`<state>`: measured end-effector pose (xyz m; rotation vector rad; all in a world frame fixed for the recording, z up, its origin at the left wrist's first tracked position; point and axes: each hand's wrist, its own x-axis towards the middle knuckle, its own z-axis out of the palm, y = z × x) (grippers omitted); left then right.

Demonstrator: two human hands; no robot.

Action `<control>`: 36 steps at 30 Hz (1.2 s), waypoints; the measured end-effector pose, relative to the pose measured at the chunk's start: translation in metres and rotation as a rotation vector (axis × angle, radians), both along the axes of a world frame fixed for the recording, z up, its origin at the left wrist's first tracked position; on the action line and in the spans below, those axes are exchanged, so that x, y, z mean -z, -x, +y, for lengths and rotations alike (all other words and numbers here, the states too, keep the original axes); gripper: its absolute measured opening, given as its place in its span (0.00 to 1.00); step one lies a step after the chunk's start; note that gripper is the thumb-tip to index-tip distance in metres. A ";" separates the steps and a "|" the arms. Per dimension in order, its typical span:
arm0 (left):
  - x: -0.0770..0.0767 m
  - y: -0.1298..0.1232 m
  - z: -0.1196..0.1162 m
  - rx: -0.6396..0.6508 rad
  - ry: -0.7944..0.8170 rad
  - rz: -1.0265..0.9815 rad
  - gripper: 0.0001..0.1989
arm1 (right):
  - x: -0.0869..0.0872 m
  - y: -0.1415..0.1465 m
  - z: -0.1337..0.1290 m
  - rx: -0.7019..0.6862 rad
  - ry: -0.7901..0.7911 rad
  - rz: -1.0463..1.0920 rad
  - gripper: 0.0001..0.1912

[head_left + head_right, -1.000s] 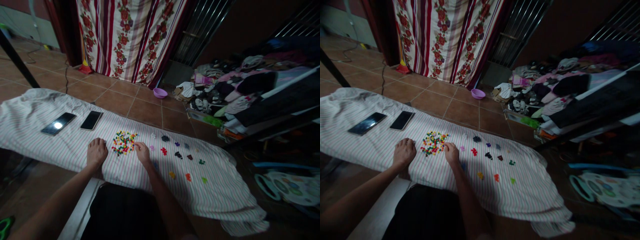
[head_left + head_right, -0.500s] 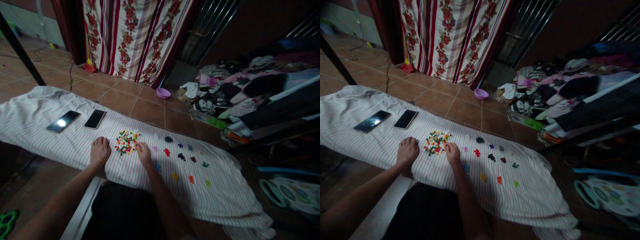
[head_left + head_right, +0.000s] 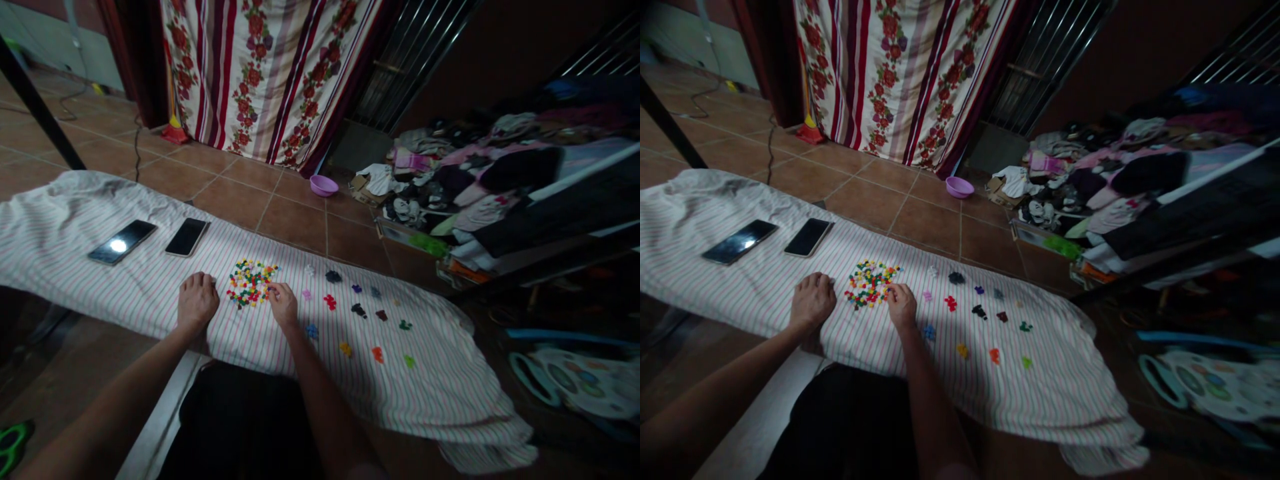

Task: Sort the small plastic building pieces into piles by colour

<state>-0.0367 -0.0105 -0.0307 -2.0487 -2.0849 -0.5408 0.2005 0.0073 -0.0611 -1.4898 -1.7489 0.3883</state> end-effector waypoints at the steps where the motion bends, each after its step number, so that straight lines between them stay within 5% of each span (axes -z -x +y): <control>1: 0.000 0.000 0.000 0.002 -0.002 -0.005 0.11 | -0.001 0.000 0.000 0.001 -0.002 -0.006 0.14; 28: -0.005 -0.001 -0.003 -0.008 0.009 0.065 0.13 | -0.010 0.007 -0.003 0.079 0.074 -0.053 0.06; 36: -0.006 -0.001 -0.003 -0.011 0.035 0.074 0.16 | -0.005 0.004 -0.004 0.101 0.017 -0.056 0.12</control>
